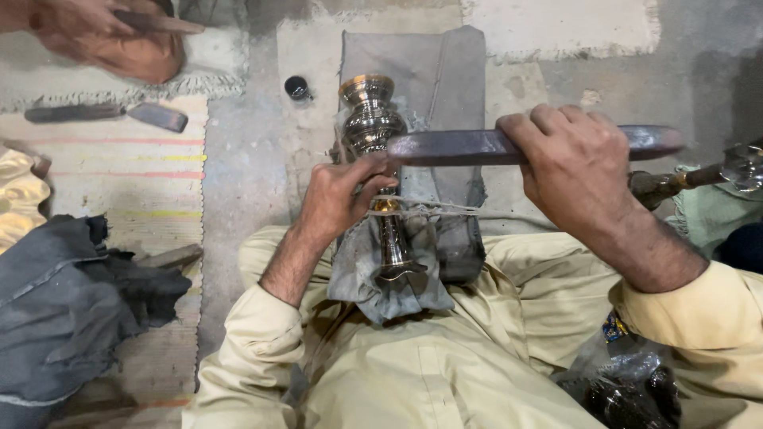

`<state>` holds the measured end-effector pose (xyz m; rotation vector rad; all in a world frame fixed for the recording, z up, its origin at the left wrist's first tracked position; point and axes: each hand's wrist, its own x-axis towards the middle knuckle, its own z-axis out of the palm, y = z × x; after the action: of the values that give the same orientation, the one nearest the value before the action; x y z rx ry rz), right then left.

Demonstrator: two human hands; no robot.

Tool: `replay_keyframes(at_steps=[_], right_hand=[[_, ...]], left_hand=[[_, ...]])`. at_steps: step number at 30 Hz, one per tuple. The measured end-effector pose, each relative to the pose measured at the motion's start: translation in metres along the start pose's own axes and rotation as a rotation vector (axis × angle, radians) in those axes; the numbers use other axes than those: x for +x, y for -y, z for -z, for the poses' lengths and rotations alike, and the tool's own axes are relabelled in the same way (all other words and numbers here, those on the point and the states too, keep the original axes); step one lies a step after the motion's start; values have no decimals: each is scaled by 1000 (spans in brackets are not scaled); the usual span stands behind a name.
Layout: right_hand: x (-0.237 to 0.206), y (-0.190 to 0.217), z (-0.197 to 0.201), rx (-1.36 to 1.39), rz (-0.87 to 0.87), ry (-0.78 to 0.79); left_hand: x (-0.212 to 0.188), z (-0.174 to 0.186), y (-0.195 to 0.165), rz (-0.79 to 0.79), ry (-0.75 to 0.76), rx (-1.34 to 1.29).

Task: The person sits cross-legged on the floor and uses a hammer to strike a chisel placed against a metal hookah base. The base is secured with a cloth and rope. The person repeatedly hammers the chisel to shape or emboss the metal surface.

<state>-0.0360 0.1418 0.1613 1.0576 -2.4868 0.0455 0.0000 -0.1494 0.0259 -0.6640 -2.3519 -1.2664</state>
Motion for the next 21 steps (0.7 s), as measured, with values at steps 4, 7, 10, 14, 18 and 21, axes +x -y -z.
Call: replay_keyframes(at_steps=[4,7,10,14,18,21], right_hand=[[6,-4,-4,46,-15,-38],[11,-6,-8,-182,42,69],[16,-9,-8,-34,42,-20],[24,-8,-7,-173,97,64],[33,-10,2,-87,132,-17],[41,-6,2,-173,158,32]], left_hand=[[0,-4,5,19,-16,-4],[-2,-7,9,34,-25,-3],[-2,-11,13,-33,-78,7],[-5,-16,17,58,-127,26],[-6,-19,21,21,-132,-61],[-6,-21,23,-5,-151,-64]])
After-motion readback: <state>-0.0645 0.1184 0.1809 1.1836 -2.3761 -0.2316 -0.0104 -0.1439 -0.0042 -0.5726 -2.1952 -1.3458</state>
